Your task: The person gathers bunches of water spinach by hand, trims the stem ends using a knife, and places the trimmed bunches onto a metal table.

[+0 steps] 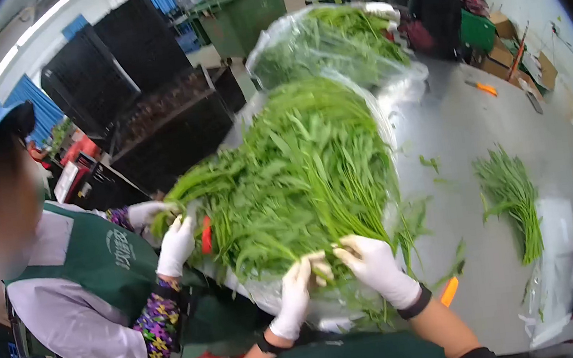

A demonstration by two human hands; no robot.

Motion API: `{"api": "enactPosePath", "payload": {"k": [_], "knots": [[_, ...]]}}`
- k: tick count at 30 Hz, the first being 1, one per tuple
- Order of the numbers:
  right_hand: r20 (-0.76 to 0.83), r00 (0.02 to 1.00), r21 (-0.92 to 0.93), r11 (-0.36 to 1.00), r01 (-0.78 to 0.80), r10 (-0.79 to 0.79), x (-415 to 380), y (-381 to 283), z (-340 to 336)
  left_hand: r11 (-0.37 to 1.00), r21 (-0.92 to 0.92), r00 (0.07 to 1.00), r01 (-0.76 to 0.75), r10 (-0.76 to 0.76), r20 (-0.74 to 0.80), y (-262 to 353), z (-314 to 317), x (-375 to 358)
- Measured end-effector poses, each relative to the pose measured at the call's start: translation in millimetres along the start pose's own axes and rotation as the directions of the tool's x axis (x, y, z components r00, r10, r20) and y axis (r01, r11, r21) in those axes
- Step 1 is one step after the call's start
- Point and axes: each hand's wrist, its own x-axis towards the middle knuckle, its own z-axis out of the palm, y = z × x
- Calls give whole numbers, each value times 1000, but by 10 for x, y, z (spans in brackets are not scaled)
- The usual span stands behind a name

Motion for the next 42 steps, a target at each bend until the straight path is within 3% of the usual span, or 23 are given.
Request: {"api": "enactPosePath", "payload": {"k": [1, 2, 3, 5, 8, 15, 16, 18, 20, 22, 24, 25, 27, 29, 32, 34, 35, 36, 38, 39, 40, 42], "knots": [[51, 993, -25, 994, 110, -108, -32, -97, -25, 999, 52, 999, 8, -10, 38, 57, 29, -6], [205, 974, 1, 995, 98, -96, -44, -179, -63, 991, 103, 996, 84, -81, -34, 29, 68, -18], [250, 960, 145, 985, 89, -124, -73, -97, 0, 993, 95, 994, 76, -83, 65, 58, 78, 6], [409, 911, 284, 941, -185, 56, -50, -98, -44, 996, 55, 992, 76, -81, 93, 43, 64, 31], [582, 770, 229, 856, -463, 261, 0, -73, -139, 996, -25, 984, 81, -76, 161, 33, 70, 49], [643, 745, 317, 824, -470, 177, -118, -117, -88, 984, -85, 949, 159, -129, 287, 113, 129, 1], [619, 774, 298, 872, -389, 134, -148, -124, -99, 973, -117, 941, 200, -157, 300, 130, 155, -18], [621, 764, 234, 889, -393, 174, -174, -163, -226, 967, -147, 938, 208, -154, 310, 38, 233, -46], [646, 727, 104, 917, -384, 231, -145, -204, -345, 991, -131, 956, 16, 23, 291, -119, 188, -15], [336, 908, 15, 962, -272, 251, -119, 98, -367, 974, -211, 990, -87, 108, 92, 18, 250, -66], [-97, 991, -241, 964, -109, 88, -78, 370, -250, 950, -303, 992, -80, 105, 65, -4, 141, -67], [-108, 990, -237, 965, -111, 87, -79, 480, -162, 957, -284, 997, -65, 71, 10, 49, 185, -74], [-172, 975, -516, 856, 30, -137, 1, 632, -59, 955, -281, 995, -97, 99, -9, -33, 152, -29], [-150, 981, -486, 873, 32, -120, 0, 687, -47, 956, -267, 992, -122, 114, -46, -34, 159, -34], [-114, 987, -439, 897, 50, -111, 21, 613, -160, 960, -278, 999, -36, 37, -3, -104, 132, -47], [-196, 978, -133, 986, -102, 75, 34, 478, -291, 971, -237, 1000, -30, 31, 0, -136, 172, 7], [-80, 956, 112, 956, -273, 282, 39, 434, -346, 984, -180, 1000, -15, 15, -1, -152, 172, -7], [-75, 955, 111, 954, -278, 287, 28, 399, -347, 983, -182, 1000, -10, 9, -4, -152, 200, 0], [120, 907, 186, 888, -420, 404, 11, 344, -313, 981, -196, 999, -3, -5, -40, -117, 280, 54], [33, 964, -52, 963, -263, 265, -37, 475, -170, 978, -209, 998, -12, 0, -55, -139, 291, 77], [30, 964, -50, 964, -263, 264, -60, 501, -85, 978, -207, 999, -13, 2, -52, -158, 292, 97], [12, 990, -370, 921, -125, 139, -67, 457, 74, 976, -215, 997, 22, -36, -63, -188, 290, 121]]}}
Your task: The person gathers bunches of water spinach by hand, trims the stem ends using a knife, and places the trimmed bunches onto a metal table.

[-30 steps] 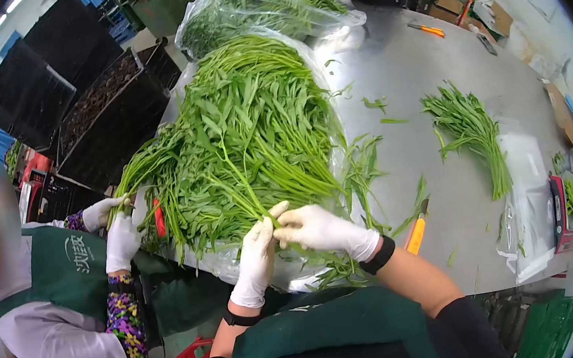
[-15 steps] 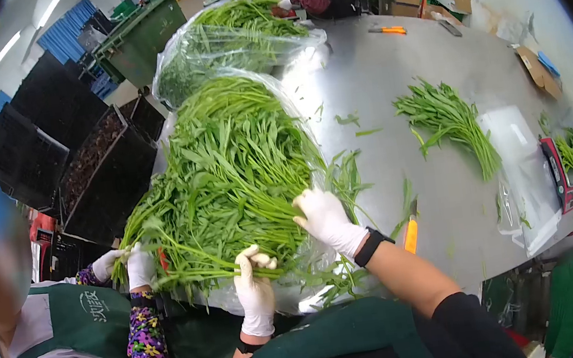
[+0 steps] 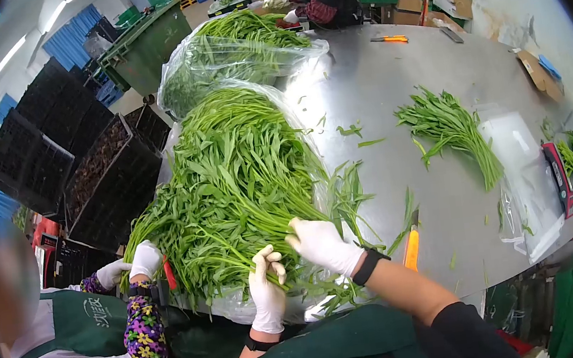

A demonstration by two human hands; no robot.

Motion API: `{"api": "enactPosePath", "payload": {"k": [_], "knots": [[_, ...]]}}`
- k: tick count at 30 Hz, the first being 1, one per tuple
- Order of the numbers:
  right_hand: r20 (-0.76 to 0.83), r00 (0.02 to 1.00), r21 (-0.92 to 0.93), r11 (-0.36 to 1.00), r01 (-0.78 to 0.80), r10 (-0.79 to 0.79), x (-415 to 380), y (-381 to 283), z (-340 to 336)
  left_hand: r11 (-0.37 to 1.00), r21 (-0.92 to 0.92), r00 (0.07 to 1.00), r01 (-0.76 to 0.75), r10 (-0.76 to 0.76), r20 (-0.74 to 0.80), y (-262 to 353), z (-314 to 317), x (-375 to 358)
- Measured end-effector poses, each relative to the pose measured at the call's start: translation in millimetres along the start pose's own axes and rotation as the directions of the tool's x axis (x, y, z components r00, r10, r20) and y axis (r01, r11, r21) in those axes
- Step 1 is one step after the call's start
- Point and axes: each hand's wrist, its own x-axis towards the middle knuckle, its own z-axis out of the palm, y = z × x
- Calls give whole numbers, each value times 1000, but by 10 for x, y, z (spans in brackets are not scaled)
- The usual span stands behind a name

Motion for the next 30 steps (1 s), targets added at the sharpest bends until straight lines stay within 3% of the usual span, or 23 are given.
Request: {"api": "enactPosePath", "payload": {"k": [4, 9, 11, 12, 13, 14, 15, 16, 18, 19, 20, 22, 24, 26, 27, 28, 30], "knots": [[-127, 980, -201, 971, 126, -153, 73, -28, 129, 998, -35, 999, 43, -43, 15, -61, -39, -22], [-226, 944, -225, 956, 189, -240, 129, 89, 68, 999, -23, 999, 28, -27, 16, -79, -72, -26], [-144, 989, 104, 995, -9, 24, 90, 140, 25, 999, -28, 1000, 30, -30, 8, -87, -69, -49], [-139, 990, 103, 995, -11, 25, 92, 136, -85, 999, -20, 1000, 29, -29, 6, -66, -60, -60], [97, 977, 470, 857, -214, 191, 120, 117, -274, 1000, -13, 1000, 26, -26, 5, -53, -52, -69], [368, 898, 703, 559, -440, 243, 146, 139, -404, 1000, -16, 1000, 26, -26, 5, -49, -46, -73], [426, 898, 788, 442, -430, 114, 180, 206, -435, 999, -27, 1000, 27, -27, 12, -44, -45, -79], [425, 898, 787, 442, -430, 115, 186, 238, -473, 999, -38, 999, 28, -27, 21, -35, -41, -82], [421, 894, 905, 134, -404, -152, 129, 204, -635, 999, -36, 999, 25, -24, 28, -21, -23, -104], [409, 896, 912, 123, -392, -172, 92, 118, -727, 999, -36, 999, 19, -18, 35, -15, -4, -108], [414, 894, 909, 120, -399, -169, 64, 46, -773, 999, -36, 999, 25, -24, 30, -1, 32, -128], [436, 880, 881, 286, -377, -185, 8, -50, -785, 999, -17, 997, -33, 35, 69, 27, 101, -176], [526, 846, 755, 505, -419, -83, -28, 60, -508, 1000, 3, 993, -14, 14, 115, 43, 151, -210], [549, 833, 736, 515, -440, -73, -139, -72, -449, 1000, 21, 1000, -13, 13, 5, 50, 321, -223], [559, 825, 742, 495, -453, -83, -209, -108, -375, 992, -91, 990, 93, -82, 115, 28, 242, -165], [539, 839, 742, 517, -427, -80, -262, -170, -345, 996, -40, 979, 84, -74, 191, 0, 195, -175], [502, 862, 645, 696, -316, -74, -342, -234, -256, 978, -124, 974, 167, -145, 172, 20, 247, -234]]}}
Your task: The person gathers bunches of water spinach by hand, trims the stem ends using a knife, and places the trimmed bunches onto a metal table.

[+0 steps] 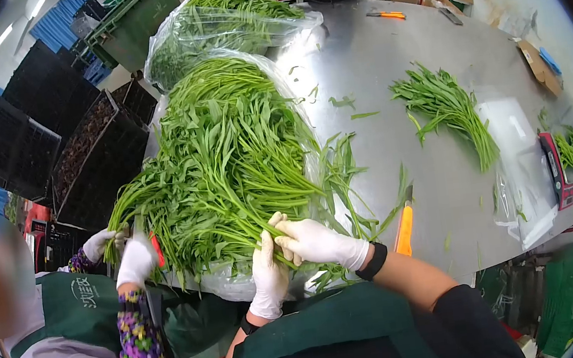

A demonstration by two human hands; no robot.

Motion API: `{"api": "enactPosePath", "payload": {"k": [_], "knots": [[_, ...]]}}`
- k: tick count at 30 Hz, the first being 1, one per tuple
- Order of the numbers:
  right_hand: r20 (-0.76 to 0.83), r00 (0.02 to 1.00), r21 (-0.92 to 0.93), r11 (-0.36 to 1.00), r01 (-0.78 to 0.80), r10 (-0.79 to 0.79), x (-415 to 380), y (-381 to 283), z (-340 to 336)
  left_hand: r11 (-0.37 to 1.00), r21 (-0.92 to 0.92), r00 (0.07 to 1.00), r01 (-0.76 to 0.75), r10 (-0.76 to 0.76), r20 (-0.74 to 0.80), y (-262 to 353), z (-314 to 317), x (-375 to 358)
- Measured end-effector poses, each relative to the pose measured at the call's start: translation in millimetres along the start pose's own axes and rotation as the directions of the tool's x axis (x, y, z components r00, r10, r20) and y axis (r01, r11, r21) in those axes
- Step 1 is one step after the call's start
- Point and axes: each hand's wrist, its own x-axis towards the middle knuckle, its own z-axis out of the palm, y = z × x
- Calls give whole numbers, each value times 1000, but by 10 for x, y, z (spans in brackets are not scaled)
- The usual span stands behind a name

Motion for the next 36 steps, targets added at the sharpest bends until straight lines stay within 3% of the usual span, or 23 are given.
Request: {"api": "enactPosePath", "payload": {"k": [1, 2, 3, 4, 6, 7, 8, 10, 11, 13, 18, 19, 20, 21, 22, 24, 25, 26, 28, 30, 32, 34, 36], "knots": [[2, 1000, 2, 1000, -3, 3, -19, 9, 18, 1000, -1, 1000, 2, -2, -3, -26, -28, 3], [-28, 996, -415, 907, 67, -87, -44, -1, 31, 999, 37, 999, -32, 31, 12, -62, -76, 16], [-18, 983, -758, 644, 105, -181, -67, -28, 38, 995, 74, 997, -67, 65, 30, -81, -106, 22], [-16, 984, -757, 645, 106, -179, -100, -175, 9, 995, 74, 998, -66, 64, 26, -67, -124, 11], [-55, 998, -811, 582, -58, 24, -122, -547, -150, 999, -32, 999, -3, 4, 39, -32, -153, -22], [-126, 992, -672, 733, -100, 20, -77, -599, -211, 997, -79, 999, 25, -23, 29, -27, -141, -25], [-179, 906, -751, 648, 126, -383, -22, -556, -198, 996, -82, 1000, 24, -22, 21, -30, -158, -46], [-68, 832, -768, 561, 309, -551, 133, -702, -169, 994, 111, 1000, -14, 17, -21, -35, -207, -74], [-66, 831, -766, 562, 312, -552, 184, -758, -155, 982, 162, 995, -101, 100, 15, -76, -206, -63], [57, 980, -707, 686, 175, -191, 270, -825, -127, 974, 203, 994, -104, 110, -14, -112, -213, -68], [97, 994, -680, 732, 35, 43, 386, -687, -51, 915, 394, 990, -81, 119, -72, -166, -320, -74], [34, 984, -755, 640, 142, -177, 337, -527, 58, 957, 283, 994, -64, 88, -72, -150, -306, -62], [-5, 919, -825, 521, 219, -394, 281, -371, 161, 982, 181, 968, -60, 101, -229, -172, -213, -65], [-16, 841, -852, 447, 271, -540, 209, -231, 197, 981, 170, 954, -88, 132, -269, -242, -218, -42], [-16, 843, -853, 447, 270, -538, 151, -162, 212, 980, 161, 937, -118, 164, -309, -268, -210, -14], [-166, 695, -701, 579, 415, -700, 42, -62, 222, 979, 189, 957, -81, 129, -259, -134, -179, -9], [-186, 795, -558, 728, 399, -578, -42, -5, 183, 974, 221, 973, -47, 95, -209, -54, -180, -6], [-187, 796, -556, 730, 398, -576, -98, 35, 121, 977, 200, 980, -79, 113, -165, -35, -227, 7], [-243, 914, -480, 859, 177, -325, -142, 12, 0, 972, 212, 988, -100, 123, -98, 25, -232, 19], [-305, 926, -391, 916, 93, -224, -78, -168, -138, 972, 218, 991, -83, 103, -81, 41, -220, -20], [-215, 969, -238, 969, 67, -120, 88, -354, -203, 971, 227, 994, -74, 90, -62, 61, -177, -62], [79, 997, 330, 943, -37, 11, 378, -236, -167, 994, 104, 999, -40, 40, 10, 105, -134, -119], [173, 984, 315, 949, -22, -35, 480, -207, -218, 1000, -2, 997, 2, -2, 76, 132, -131, -157]]}}
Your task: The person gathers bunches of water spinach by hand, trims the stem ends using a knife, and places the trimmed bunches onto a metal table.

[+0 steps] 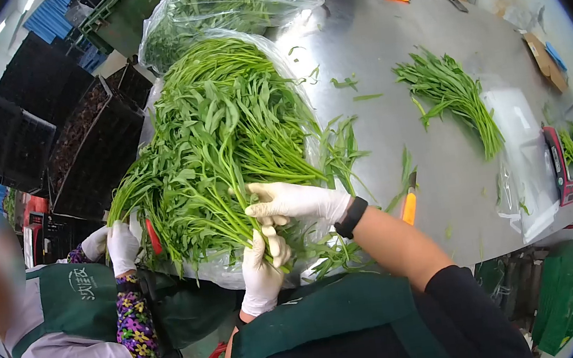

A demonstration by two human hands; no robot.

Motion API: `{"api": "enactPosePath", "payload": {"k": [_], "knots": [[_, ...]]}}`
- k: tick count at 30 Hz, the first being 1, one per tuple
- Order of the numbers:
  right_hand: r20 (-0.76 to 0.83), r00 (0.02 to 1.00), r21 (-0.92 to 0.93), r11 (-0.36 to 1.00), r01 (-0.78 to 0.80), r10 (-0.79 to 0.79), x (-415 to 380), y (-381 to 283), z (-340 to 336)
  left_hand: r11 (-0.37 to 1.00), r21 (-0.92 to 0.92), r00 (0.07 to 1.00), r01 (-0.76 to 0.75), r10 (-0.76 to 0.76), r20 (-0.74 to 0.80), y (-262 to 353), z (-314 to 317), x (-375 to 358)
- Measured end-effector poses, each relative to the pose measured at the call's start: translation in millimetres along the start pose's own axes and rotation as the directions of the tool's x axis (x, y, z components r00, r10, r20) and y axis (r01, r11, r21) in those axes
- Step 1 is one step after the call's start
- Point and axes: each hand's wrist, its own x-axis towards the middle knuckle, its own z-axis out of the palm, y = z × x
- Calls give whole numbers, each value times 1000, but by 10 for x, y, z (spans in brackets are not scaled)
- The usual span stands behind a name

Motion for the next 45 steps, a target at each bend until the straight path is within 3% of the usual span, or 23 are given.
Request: {"api": "enactPosePath", "payload": {"k": [2, 7, 8, 10, 11, 12, 14, 15, 17, 18, 20, 22, 23, 25, 28, 30, 32, 33, 34, 36, 40, 41, 45], "knots": [[243, 967, 181, 983, 34, -78, 97, 55, -40, 922, -372, 981, 111, -42, 191, 21, -2, -24], [113, 991, 78, 995, 69, -78, 113, 198, 119, 822, -537, 966, 191, -59, 253, 50, -112, -30], [22, 963, -231, 935, 268, -270, 70, 216, 148, 820, -540, 966, 189, -58, 250, 45, -137, -27], [38, 766, -767, 473, 434, -642, -65, 167, 204, 840, -500, 958, 210, -74, 278, 35, -191, -25], [123, 785, -872, 311, 378, -607, -216, 68, 209, 865, -456, 964, 209, -103, 246, 74, -203, -15], [120, 786, -873, 313, 375, -607, -382, 56, 187, 865, -455, 963, 212, -106, 247, 107, -224, 4], [203, 919, -918, 259, 299, -338, -724, 120, 116, 958, -277, 993, 77, -50, 102, 158, -281, 44], [200, 920, -919, 260, 295, -336, -829, 118, 48, 955, -285, 992, 82, -53, 111, 176, -305, 59], [90, 986, -959, 278, 48, 139, -963, 106, -64, 934, -328, 977, 143, -81, 196, 203, -325, 54], [82, 987, -959, 282, 40, 138, -916, 123, -71, 921, -349, 971, 170, -96, 220, 199, -318, 46], [-144, 950, -864, 504, 16, -277, -667, 130, -51, 901, -388, 965, 194, -105, 239, 159, -276, 30], [-293, 953, -506, 858, -86, -77, -372, -118, 101, 881, -422, 961, 215, -113, 254, 131, -242, 6], [-297, 951, -503, 860, -84, -81, -216, -110, 130, 865, -447, 961, 226, -122, 250, 117, -227, -4], [-164, 986, 2, 1000, -20, 20, 56, 7, 159, 841, -481, 961, 246, -146, 236, 93, -206, -32], [-267, 959, -2, 995, 99, -96, 120, 56, 293, 817, -520, 961, 248, -138, 241, 76, -218, -43], [-310, 948, -6, 997, 81, -79, 106, 78, 353, 805, -539, 961, 248, -135, 240, 75, -227, -40], [-476, 827, -311, 937, 160, -299, 72, 117, 400, 816, -523, 962, 248, -142, 235, 73, -210, -33], [-438, 718, -631, 754, 182, -540, 69, 177, 365, 820, -516, 963, 248, -148, 227, 71, -198, -26], [-438, 720, -631, 755, 181, -538, 56, 223, 337, 825, -507, 963, 250, -156, 221, 66, -192, -21], [-216, 529, -906, 370, 204, -821, 16, 264, 283, 839, -484, 958, 250, -140, 252, 7, -234, 7], [-105, 582, -967, 220, 131, -807, -107, 277, 219, 865, -436, 957, 249, -151, 248, -47, -230, 5], [-157, 575, -946, 289, 145, -803, -109, 313, 198, 900, -366, 959, 237, -158, 234, -40, -205, 10], [-218, 516, -937, 325, 126, -828, -72, 342, 180, 958, -202, 970, 203, -169, 175, -30, -75, 28]]}}
